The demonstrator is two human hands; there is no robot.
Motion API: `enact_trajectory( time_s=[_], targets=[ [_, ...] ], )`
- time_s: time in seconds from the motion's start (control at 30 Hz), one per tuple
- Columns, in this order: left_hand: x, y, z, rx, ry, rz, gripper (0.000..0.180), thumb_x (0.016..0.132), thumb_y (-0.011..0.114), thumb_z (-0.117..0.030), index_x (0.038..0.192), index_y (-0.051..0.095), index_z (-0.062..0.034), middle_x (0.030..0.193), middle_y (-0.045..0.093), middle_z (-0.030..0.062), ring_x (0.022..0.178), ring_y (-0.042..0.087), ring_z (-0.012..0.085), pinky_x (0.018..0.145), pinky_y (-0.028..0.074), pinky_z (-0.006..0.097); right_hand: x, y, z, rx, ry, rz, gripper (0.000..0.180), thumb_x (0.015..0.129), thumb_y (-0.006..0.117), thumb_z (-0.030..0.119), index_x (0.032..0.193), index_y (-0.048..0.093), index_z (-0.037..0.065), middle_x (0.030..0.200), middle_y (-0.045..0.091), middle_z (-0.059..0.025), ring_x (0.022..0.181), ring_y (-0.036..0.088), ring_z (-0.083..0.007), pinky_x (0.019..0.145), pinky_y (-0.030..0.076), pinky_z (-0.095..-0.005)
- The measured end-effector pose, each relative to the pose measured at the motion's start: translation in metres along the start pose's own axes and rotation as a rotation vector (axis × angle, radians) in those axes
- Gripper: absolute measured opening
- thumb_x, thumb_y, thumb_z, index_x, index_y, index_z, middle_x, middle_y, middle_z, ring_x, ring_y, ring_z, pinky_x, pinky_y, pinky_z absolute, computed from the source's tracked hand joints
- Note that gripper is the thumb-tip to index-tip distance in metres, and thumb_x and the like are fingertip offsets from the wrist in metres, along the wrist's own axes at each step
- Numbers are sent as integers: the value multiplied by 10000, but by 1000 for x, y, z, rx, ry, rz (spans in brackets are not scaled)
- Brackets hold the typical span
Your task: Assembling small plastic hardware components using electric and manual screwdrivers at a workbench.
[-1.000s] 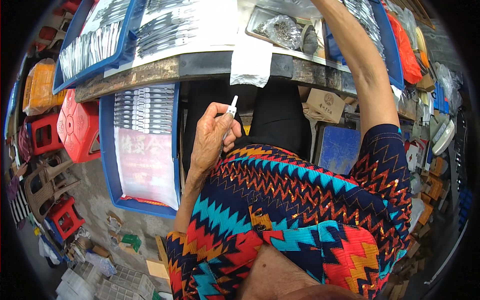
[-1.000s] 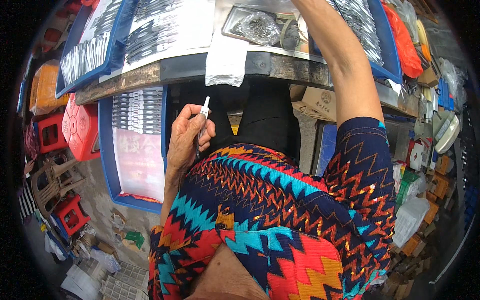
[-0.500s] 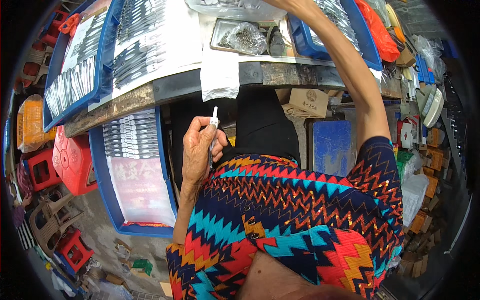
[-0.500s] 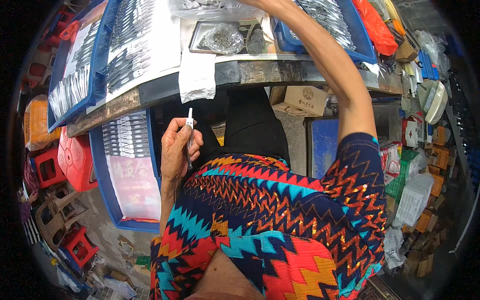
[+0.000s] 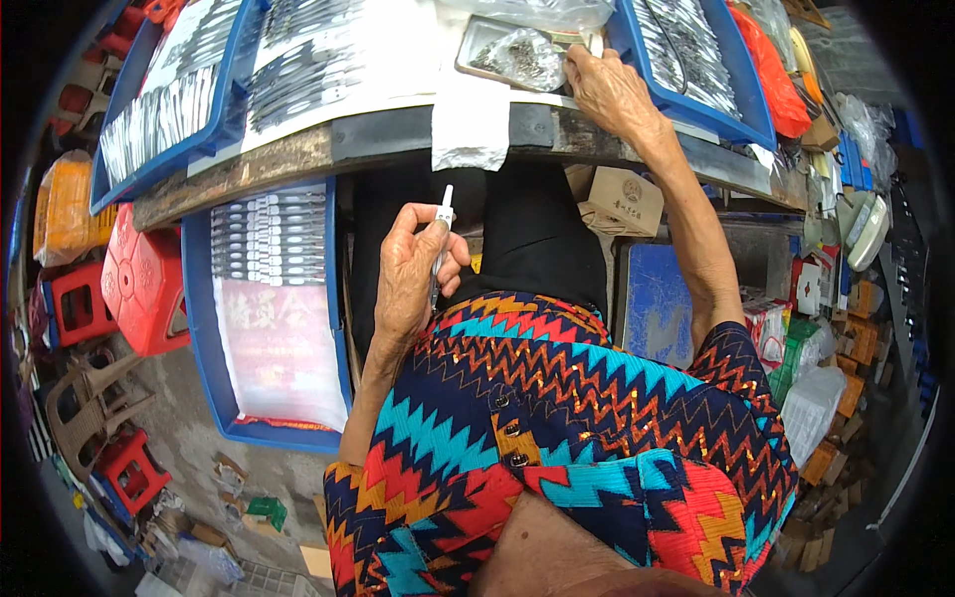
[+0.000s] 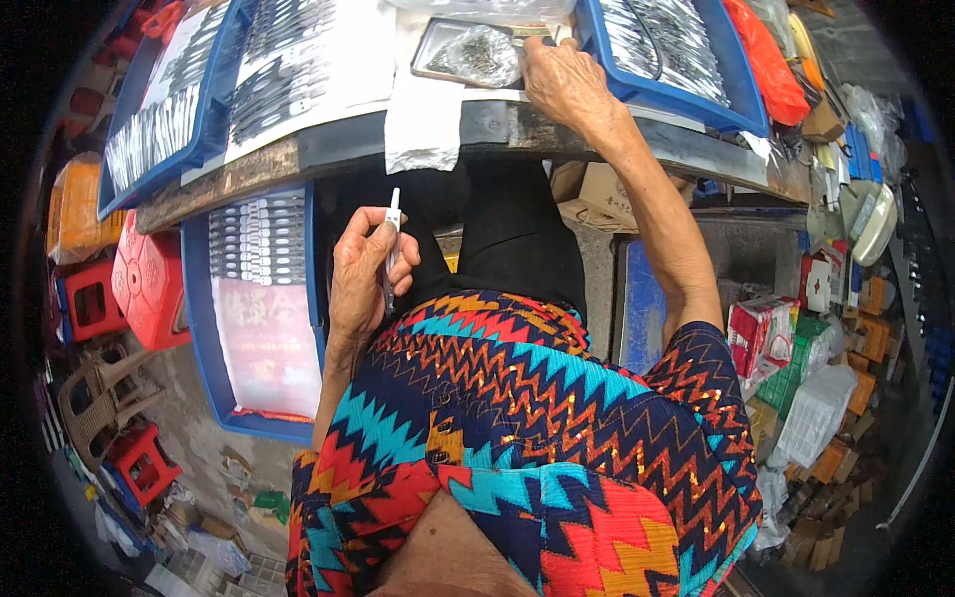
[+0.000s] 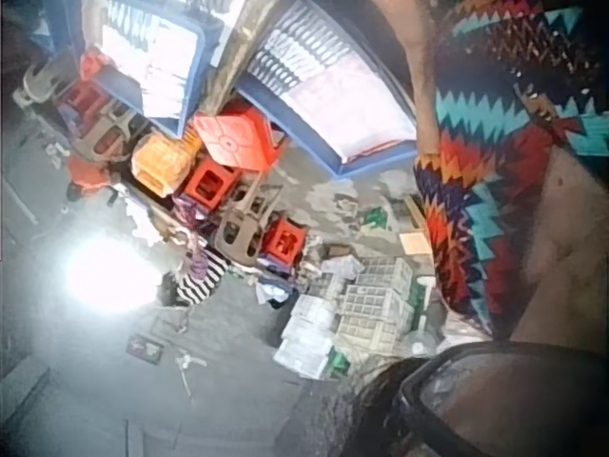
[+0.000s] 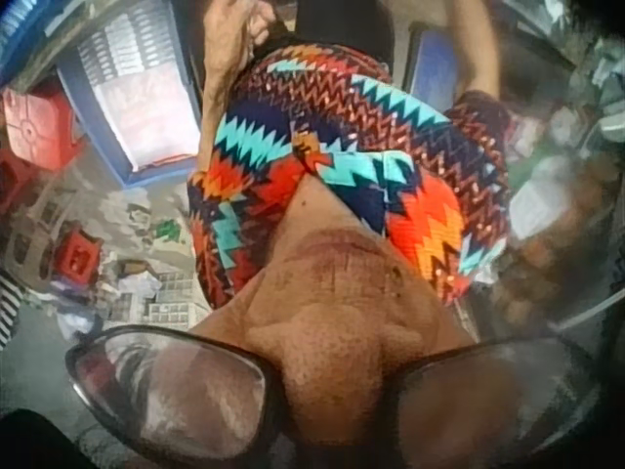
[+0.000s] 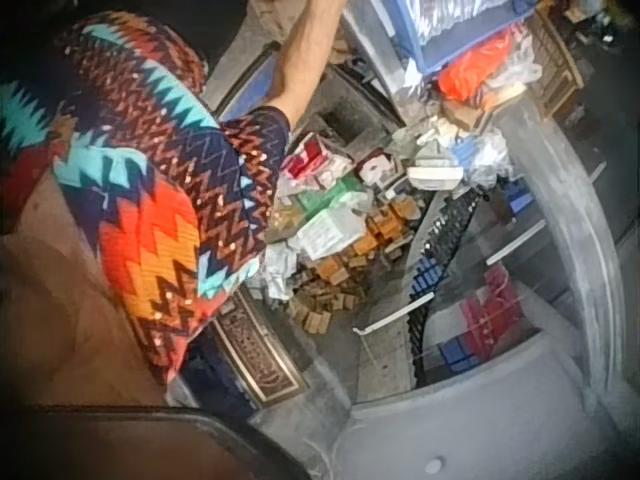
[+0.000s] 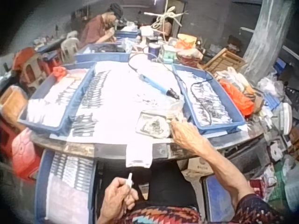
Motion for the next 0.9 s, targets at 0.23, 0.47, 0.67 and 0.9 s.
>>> enact_trajectory(
  time_s=[0.23, 0.47, 0.67, 0.9],
  targets=[
    [4, 0, 0, 33, 50, -12, 175, 920, 424, -171, 991, 415, -11, 666, 548, 113, 457, 390, 47, 397, 361, 183, -5, 18, -3, 80, 115, -156, 244, 853, 457, 251, 938, 562, 48, 799, 577, -268, 792, 555, -433, 693, 453, -496],
    [33, 15, -8, 91, 61, 26, 178, 926, 430, -203, 952, 425, -27, 651, 529, 74, 454, 345, 16, 383, 271, 150, -21, 22, 0, 201, 132, -343, 259, 788, 535, 226, 972, 583, 50, 779, 567, -295, 804, 552, -429, 686, 468, -492],
    [54, 17, -5, 138, 35, 33, 265, 918, 453, -227, 987, 476, 28, 658, 522, 55, 473, 336, 17, 391, 268, 145, -45, 16, 14, 267, 169, -440, 223, 777, 573, 149, 984, 578, 66, 824, 569, -240, 780, 551, -365, 649, 468, -430],
    [61, 14, 3, 196, 20, -4, 273, 919, 450, -217, 987, 482, 45, 658, 521, 53, 473, 335, 19, 391, 264, 146, -78, -1, 29, 445, 186, -579, 288, 783, 579, 88, 1066, 546, 49, 837, 578, -124, 691, 547, -206, 608, 466, -312]
  ],
)
Point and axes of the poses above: each hand's wrist, its own x-axis towards the middle knuckle, its own y-axis out of the palm, z = x × y, the point moved 1 cm from there along x, towards the middle knuckle
